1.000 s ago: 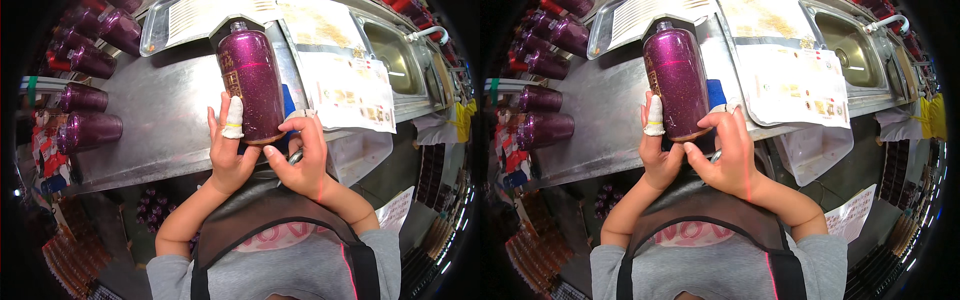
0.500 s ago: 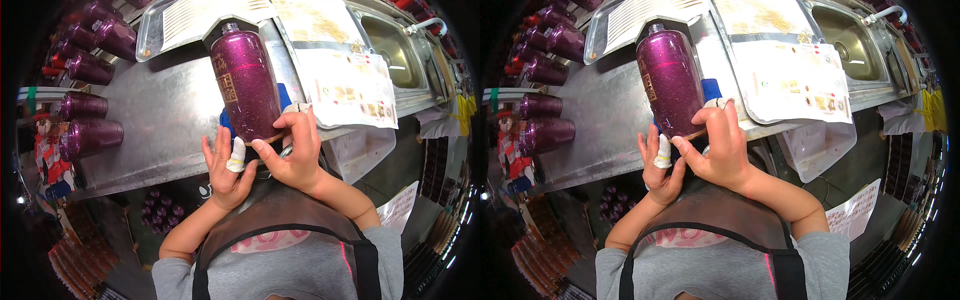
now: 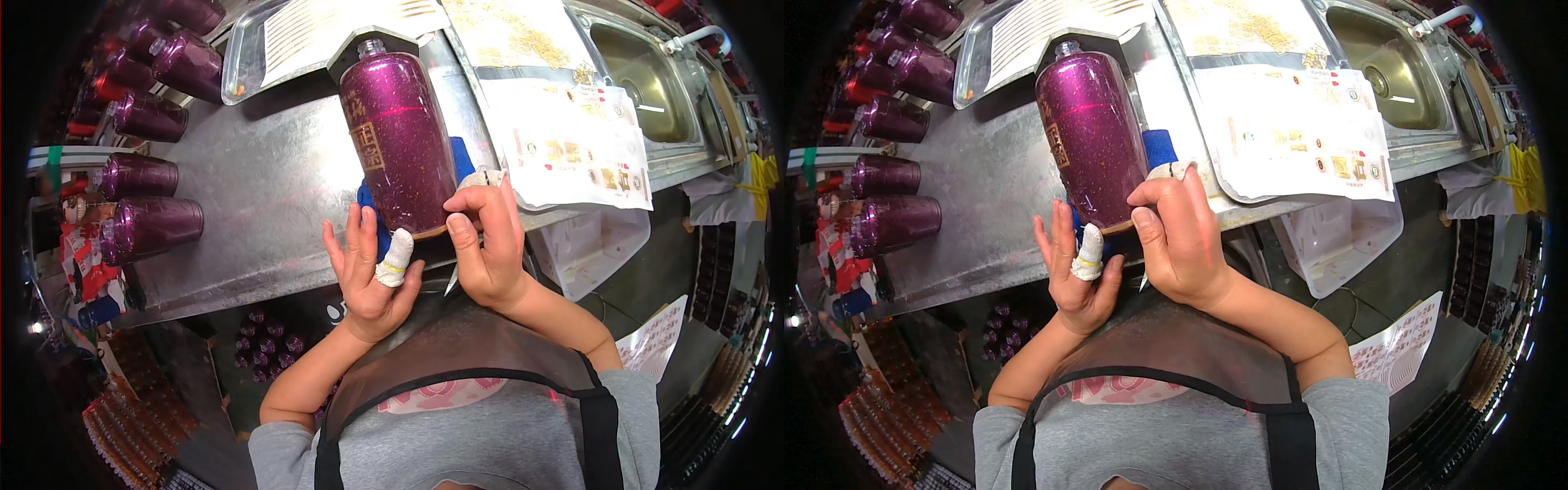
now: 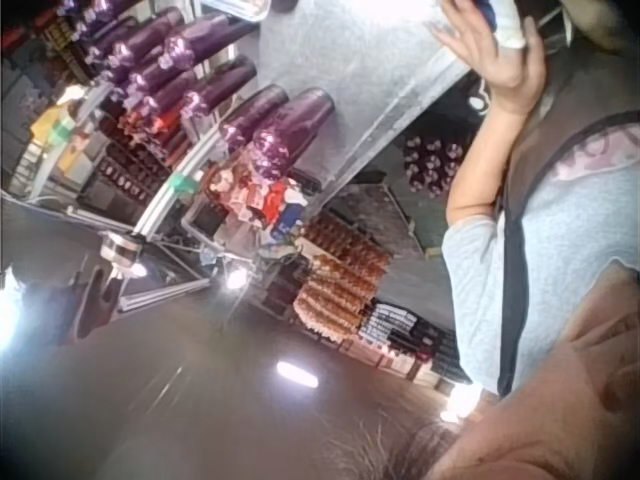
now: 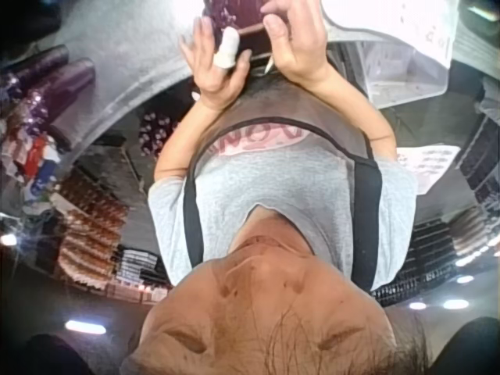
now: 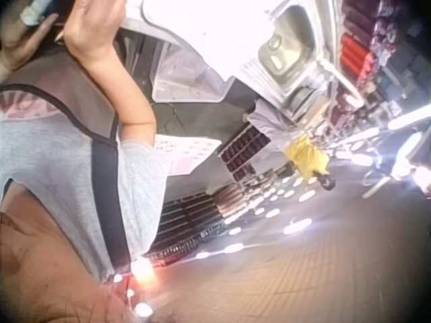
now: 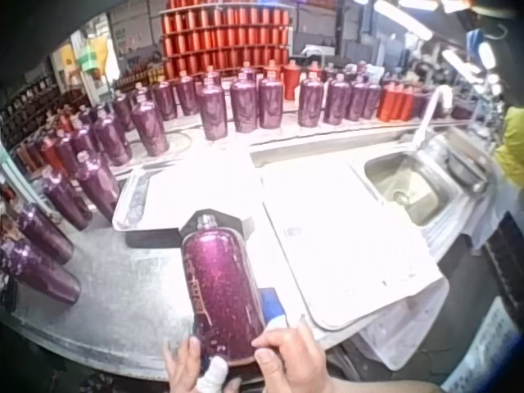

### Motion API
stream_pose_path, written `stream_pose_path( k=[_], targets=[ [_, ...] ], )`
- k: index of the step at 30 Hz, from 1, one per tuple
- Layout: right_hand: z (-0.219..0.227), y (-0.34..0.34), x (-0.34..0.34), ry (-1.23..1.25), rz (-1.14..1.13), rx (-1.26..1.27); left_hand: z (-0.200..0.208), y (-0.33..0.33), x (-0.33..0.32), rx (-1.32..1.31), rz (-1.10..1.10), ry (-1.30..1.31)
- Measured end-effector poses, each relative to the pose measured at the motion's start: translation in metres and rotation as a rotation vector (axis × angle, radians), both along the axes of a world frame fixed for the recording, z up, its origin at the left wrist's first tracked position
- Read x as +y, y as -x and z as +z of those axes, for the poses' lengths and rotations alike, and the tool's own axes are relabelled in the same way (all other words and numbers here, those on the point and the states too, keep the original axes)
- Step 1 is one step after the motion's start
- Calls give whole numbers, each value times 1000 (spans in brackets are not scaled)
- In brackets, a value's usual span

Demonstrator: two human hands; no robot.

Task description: Applying decorative labels and brand stickers to purple bottles on a manufacturing production line.

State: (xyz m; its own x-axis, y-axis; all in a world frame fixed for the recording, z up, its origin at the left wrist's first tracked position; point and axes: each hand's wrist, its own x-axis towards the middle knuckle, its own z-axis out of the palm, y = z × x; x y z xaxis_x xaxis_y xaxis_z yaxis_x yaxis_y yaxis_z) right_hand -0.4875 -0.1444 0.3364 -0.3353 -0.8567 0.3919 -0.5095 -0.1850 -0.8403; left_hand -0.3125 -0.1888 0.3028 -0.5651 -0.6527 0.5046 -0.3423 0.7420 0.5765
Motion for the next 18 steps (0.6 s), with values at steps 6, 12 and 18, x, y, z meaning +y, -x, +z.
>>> stream_pose_path(
  k=[6, 12, 18],
  targets=[
    [2, -6, 1, 9, -14, 11, -1, -2, 0, -31, -28, 32],
    [0, -7, -1, 15, -46, 65, 3, 1, -2, -44, 1, 24],
    [1, -5, 2, -7, -18, 11, 17, 7, -8, -100, -5, 118]
  ],
)
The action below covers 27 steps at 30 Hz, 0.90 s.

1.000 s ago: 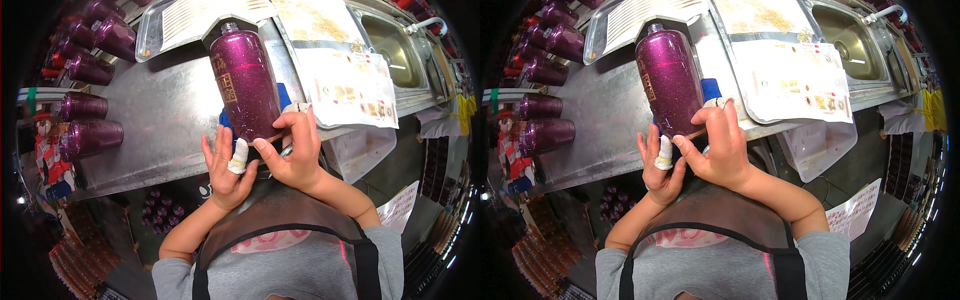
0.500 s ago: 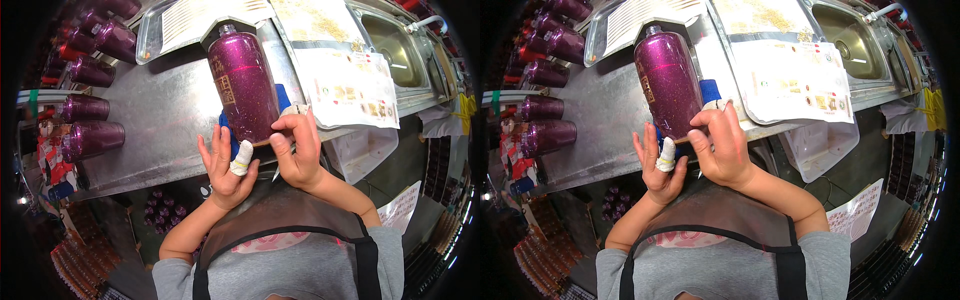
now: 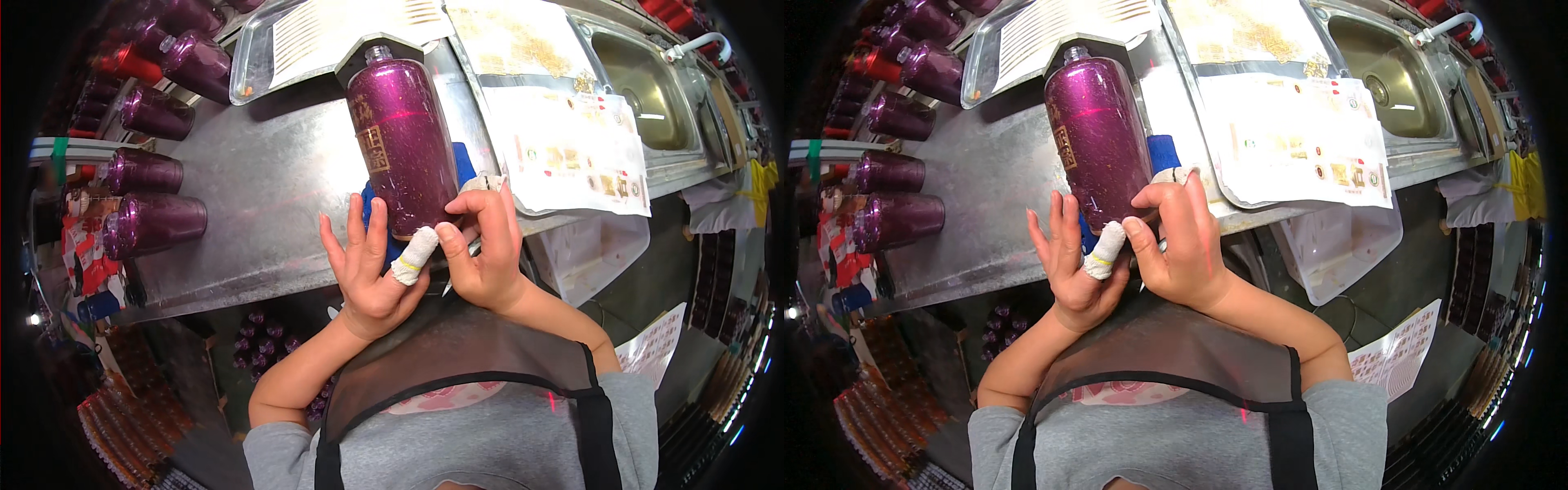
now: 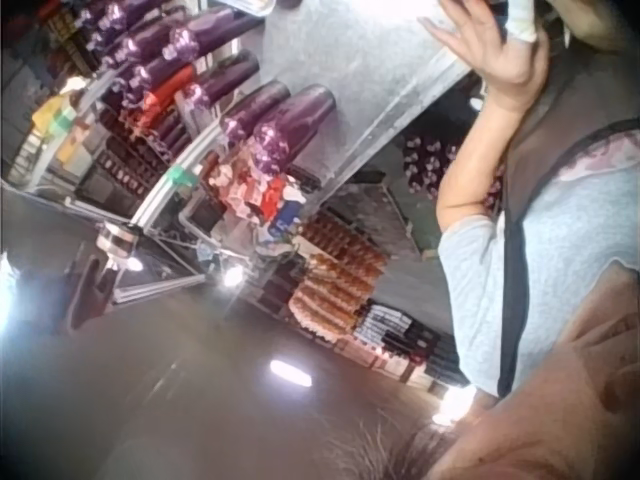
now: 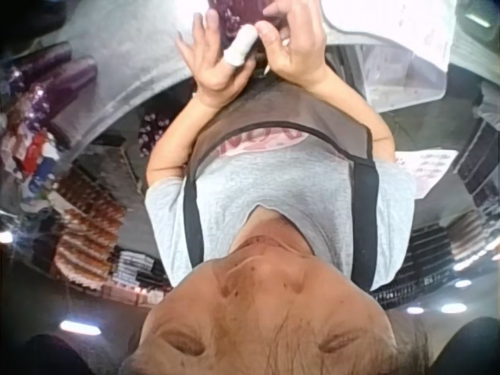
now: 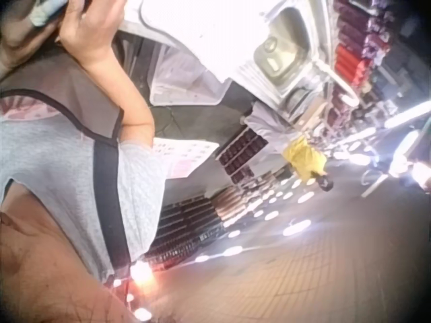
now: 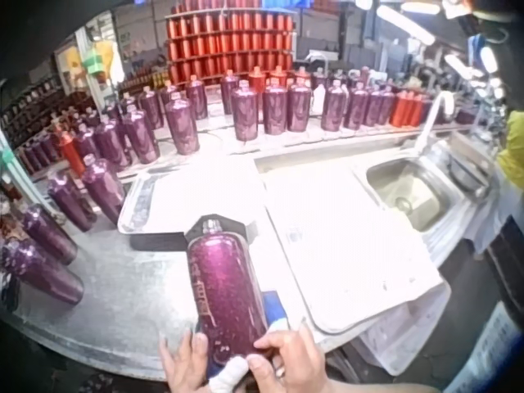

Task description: Applying decorative labels and brand stickers to purple bottles on a manufacturing production line.

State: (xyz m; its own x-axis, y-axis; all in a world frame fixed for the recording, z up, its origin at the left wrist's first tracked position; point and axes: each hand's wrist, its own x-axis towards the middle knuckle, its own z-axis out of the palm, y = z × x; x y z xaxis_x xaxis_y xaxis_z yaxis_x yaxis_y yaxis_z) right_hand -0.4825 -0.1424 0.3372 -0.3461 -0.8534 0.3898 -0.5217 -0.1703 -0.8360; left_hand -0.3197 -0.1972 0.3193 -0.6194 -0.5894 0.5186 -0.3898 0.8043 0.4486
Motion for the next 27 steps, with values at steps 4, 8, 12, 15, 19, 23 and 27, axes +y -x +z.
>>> stream_pose_path(
  k=[4, 8, 12, 15, 19, 23, 27],
  targets=[
    [4, 4, 0, 18, 10, -52, 15, 5, -8, -27, -26, 79],
    [-1, 11, 7, 24, 25, -91, 26, 11, -13, -90, -41, 124],
    [-2, 18, 21, -20, -114, -224, 33, 29, -8, -124, -75, 129],
    [1, 22, 38, -46, -81, 72, 11, 17, -5, -19, -75, 125],
    [3, 2, 19, 303, 195, 249, 10, 11, -10, 95, 8, 15],
    [-2, 1, 25, 130, 235, 314, 21, 34, -14, 59, -15, 28],
    [-3, -3, 32, 103, 151, 198, 16, 44, -22, 20, 22, 107]
  ],
)
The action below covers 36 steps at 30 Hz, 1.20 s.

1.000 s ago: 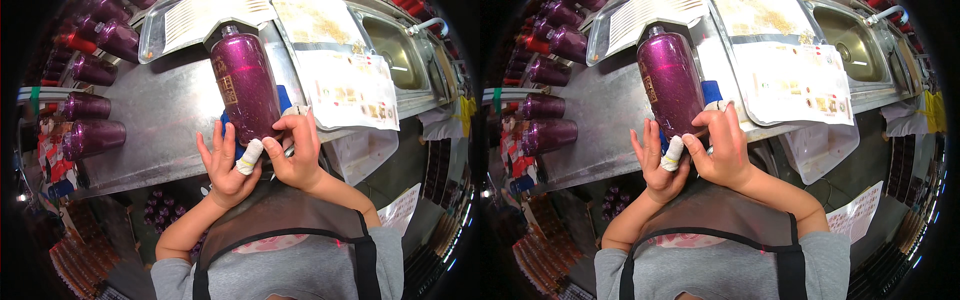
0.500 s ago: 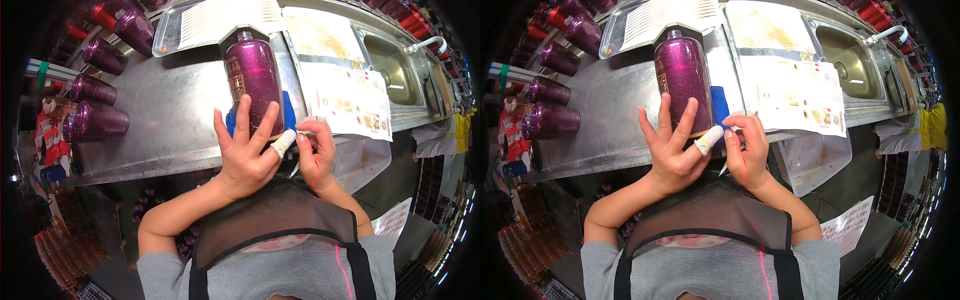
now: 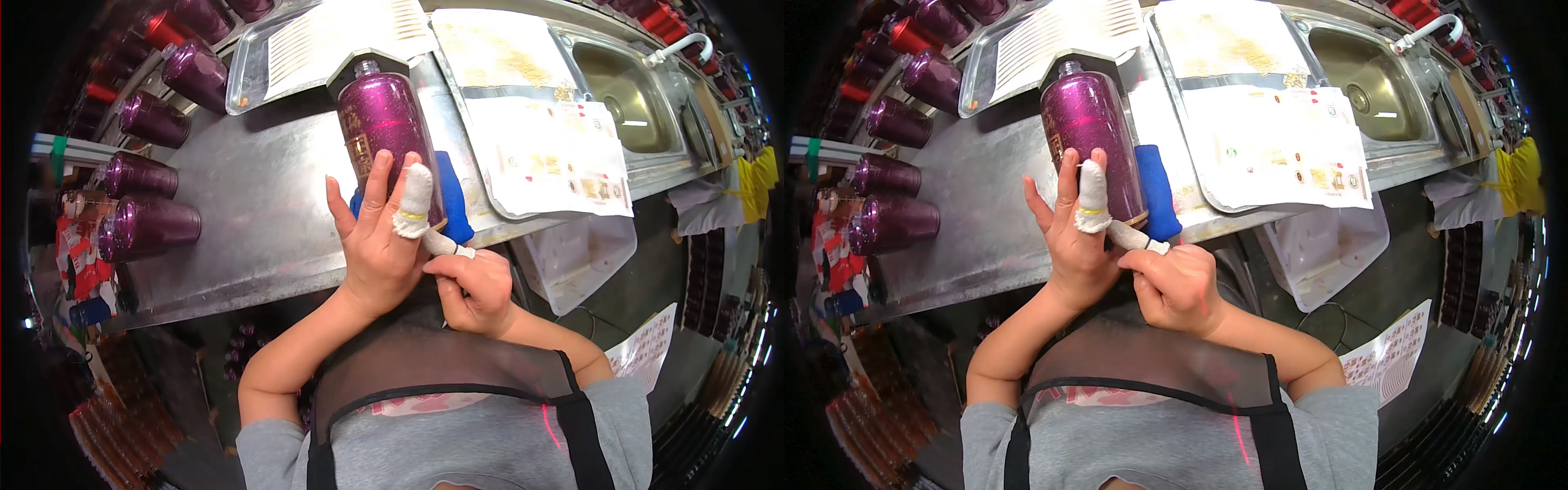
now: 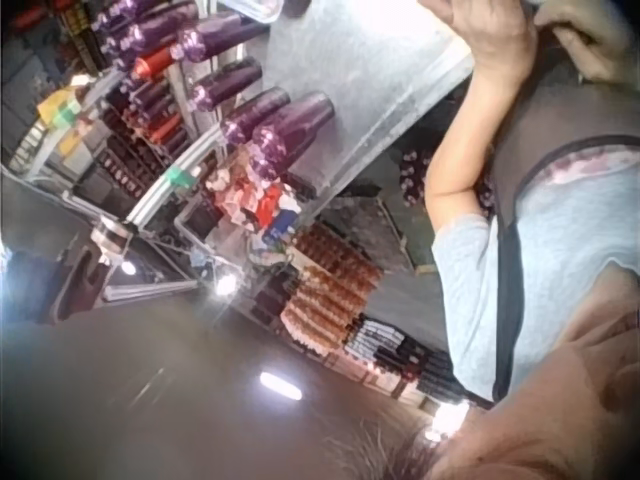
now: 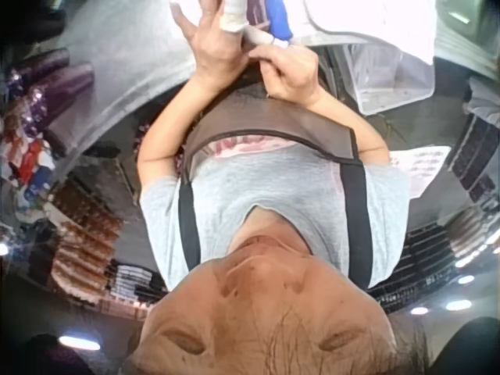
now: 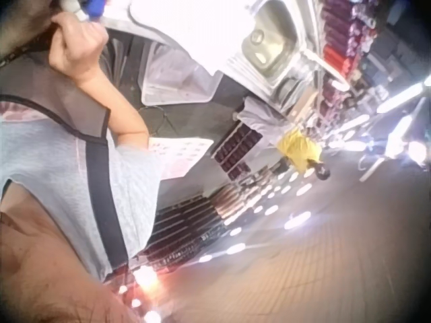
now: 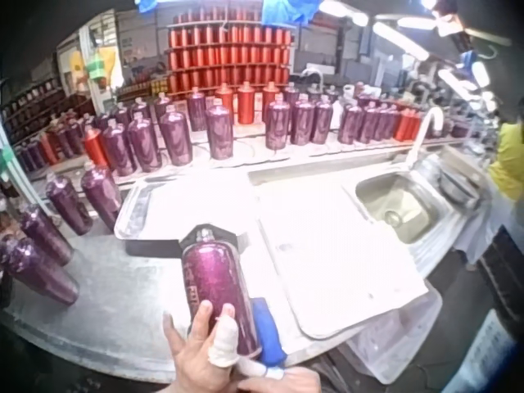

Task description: Applying decorative labels and brand stickers to purple bottles on a manufacturing production line.

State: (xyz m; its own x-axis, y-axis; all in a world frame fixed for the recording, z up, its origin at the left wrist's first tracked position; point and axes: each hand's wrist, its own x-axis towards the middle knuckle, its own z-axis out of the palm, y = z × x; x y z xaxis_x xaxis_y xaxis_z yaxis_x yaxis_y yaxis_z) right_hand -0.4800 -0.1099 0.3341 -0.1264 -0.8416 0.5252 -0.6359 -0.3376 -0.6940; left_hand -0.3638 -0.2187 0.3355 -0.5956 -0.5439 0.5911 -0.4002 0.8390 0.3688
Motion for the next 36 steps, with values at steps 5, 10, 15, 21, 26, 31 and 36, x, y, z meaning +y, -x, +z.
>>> stream_pose_path(
  k=[5, 10, 15, 21, 26, 31, 36],
  targets=[
    [1, -4, 4, 3, -120, -102, -4, -11, -4, -12, -20, 11],
    [1, -5, 4, -5, -173, -158, -19, -21, -2, 118, -5, -48],
    [-4, -7, 7, -55, -185, -174, -25, -33, 1, 157, -34, -315],
    [-11, -10, 9, -227, -242, -310, -28, -48, -12, -143, -66, -311],
    [-7, -9, 6, -241, -230, -246, -28, -49, -16, -66, -84, -479],
    [-1, -5, 4, -240, -227, -166, -32, -49, -12, -3, -89, -507],
    [-2, -9, 6, -122, -186, -98, -18, -46, -5, 128, 10, -369]
  ],
)
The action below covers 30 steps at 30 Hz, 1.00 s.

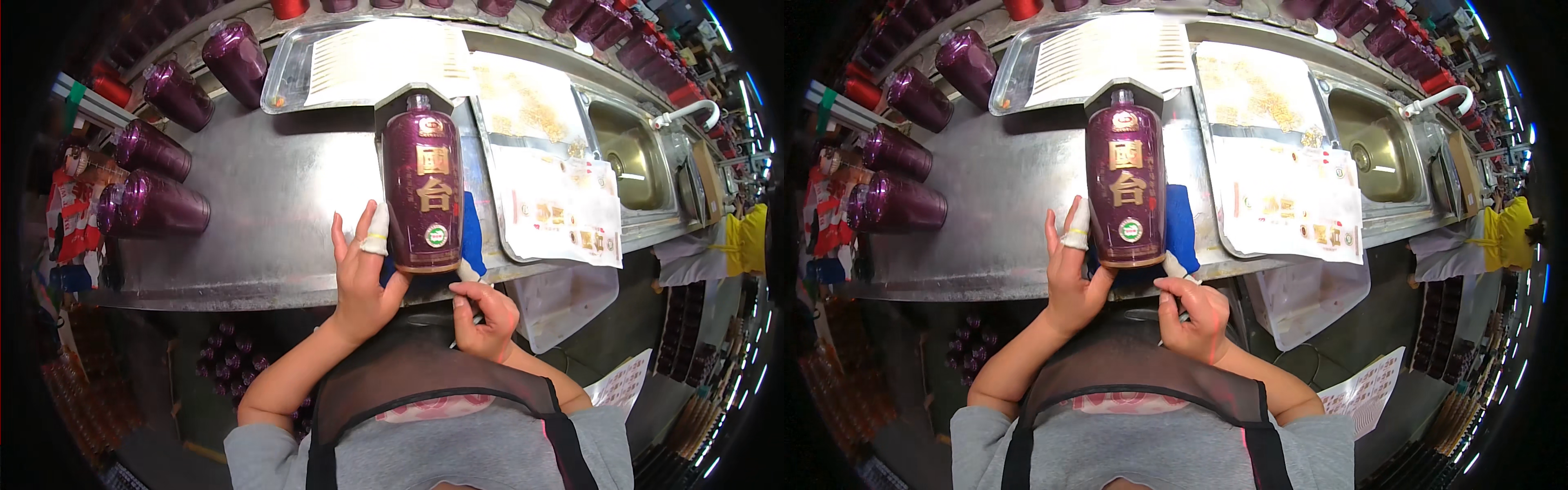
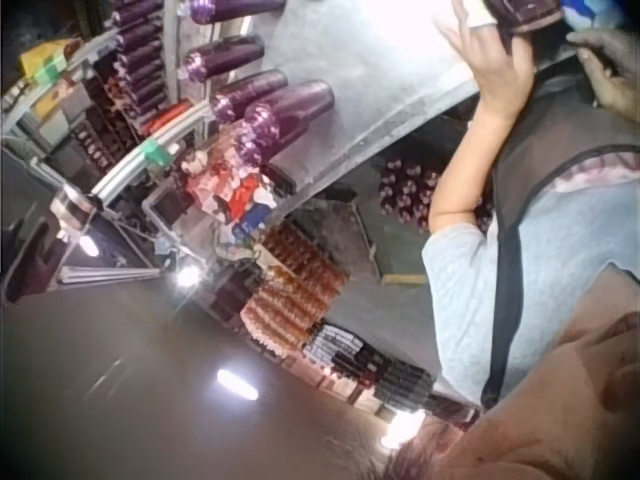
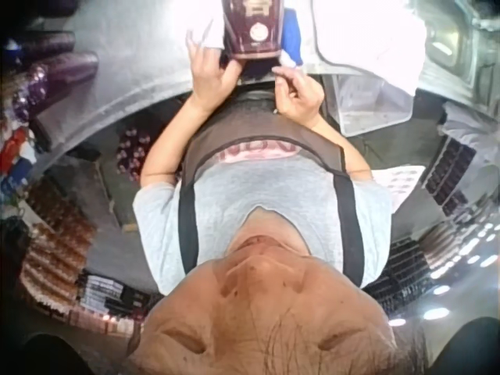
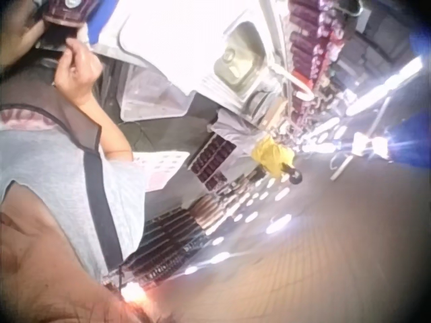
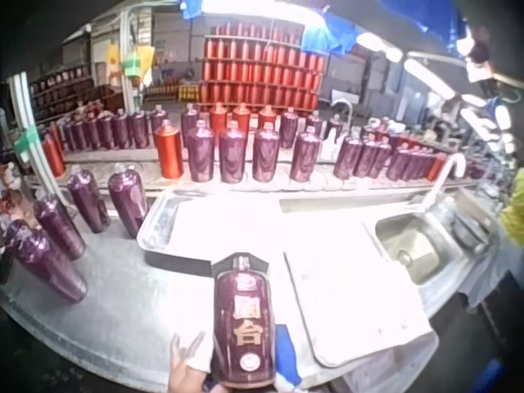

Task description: Applying decorative labels and brand stickers to purple bottles on a manufacturing production line.

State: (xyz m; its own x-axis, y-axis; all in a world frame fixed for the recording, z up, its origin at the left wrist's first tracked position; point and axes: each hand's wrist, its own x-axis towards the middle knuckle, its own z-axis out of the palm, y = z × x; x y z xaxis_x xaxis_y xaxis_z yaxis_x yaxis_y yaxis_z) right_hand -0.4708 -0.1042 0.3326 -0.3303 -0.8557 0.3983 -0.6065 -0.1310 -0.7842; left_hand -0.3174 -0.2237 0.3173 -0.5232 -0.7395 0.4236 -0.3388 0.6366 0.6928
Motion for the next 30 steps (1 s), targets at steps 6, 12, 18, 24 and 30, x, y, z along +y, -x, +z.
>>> stream_pose_path(
  k=[6, 12, 18, 24, 30],
  targets=[
    [4, -1, 4, 17, -31, 28, 7, 0, 2, -53, -10, -5],
    [10, 10, -3, 146, -66, 103, 19, 7, -1, -3, -28, 49],
    [12, 33, -20, -10, -55, -241, 12, 11, -7, -11, -66, 27],
    [9, 38, -25, -72, -7, -288, 13, -3, -19, -16, -206, -178],
    [10, 48, -28, -128, 80, -252, 28, 7, -40, 14, -108, -28]
  ],
)
